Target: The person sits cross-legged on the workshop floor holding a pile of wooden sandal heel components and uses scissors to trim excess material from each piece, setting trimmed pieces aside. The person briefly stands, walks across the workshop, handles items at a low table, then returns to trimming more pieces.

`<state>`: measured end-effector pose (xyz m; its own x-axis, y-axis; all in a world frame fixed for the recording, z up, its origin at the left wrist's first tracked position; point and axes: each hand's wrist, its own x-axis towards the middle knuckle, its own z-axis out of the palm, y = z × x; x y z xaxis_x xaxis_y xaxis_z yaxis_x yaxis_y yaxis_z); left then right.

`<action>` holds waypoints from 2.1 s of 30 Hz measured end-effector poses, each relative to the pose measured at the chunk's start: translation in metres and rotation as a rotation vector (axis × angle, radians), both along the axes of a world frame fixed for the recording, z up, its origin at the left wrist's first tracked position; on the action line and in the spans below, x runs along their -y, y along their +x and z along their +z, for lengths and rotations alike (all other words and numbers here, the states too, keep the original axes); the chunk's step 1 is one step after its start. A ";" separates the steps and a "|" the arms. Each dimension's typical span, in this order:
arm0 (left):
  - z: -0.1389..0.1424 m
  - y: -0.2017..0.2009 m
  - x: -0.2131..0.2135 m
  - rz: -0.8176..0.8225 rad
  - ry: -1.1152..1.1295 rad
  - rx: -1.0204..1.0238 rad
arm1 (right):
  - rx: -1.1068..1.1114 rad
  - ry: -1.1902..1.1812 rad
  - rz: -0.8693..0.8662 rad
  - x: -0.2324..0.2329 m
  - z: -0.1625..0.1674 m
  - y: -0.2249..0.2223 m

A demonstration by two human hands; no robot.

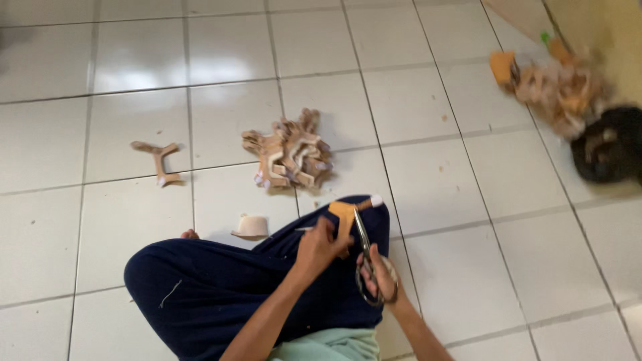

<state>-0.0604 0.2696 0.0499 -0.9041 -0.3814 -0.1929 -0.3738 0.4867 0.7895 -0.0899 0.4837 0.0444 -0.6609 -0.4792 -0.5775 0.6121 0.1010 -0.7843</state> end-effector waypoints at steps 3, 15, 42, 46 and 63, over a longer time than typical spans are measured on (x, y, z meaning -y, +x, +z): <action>0.008 0.009 0.007 -0.044 0.075 0.051 | -0.166 0.010 0.076 0.005 0.005 0.001; 0.005 0.087 0.055 -0.007 0.751 -0.271 | -0.201 -0.024 -0.098 0.051 -0.017 0.019; 0.174 0.105 0.154 0.317 0.823 -0.734 | -0.396 -0.371 0.523 0.154 0.141 0.041; 0.174 0.108 0.157 0.291 0.806 -0.707 | -0.381 -0.366 0.546 0.150 0.136 0.036; 0.157 0.095 0.109 0.455 1.243 -0.730 | -0.614 -0.347 0.476 0.165 0.148 0.040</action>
<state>0.0345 0.1603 0.2068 -0.7944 -0.5838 -0.1677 0.3401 -0.6563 0.6735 -0.0498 0.3188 0.1922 -0.4920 -0.8692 0.0488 0.0211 -0.0680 -0.9975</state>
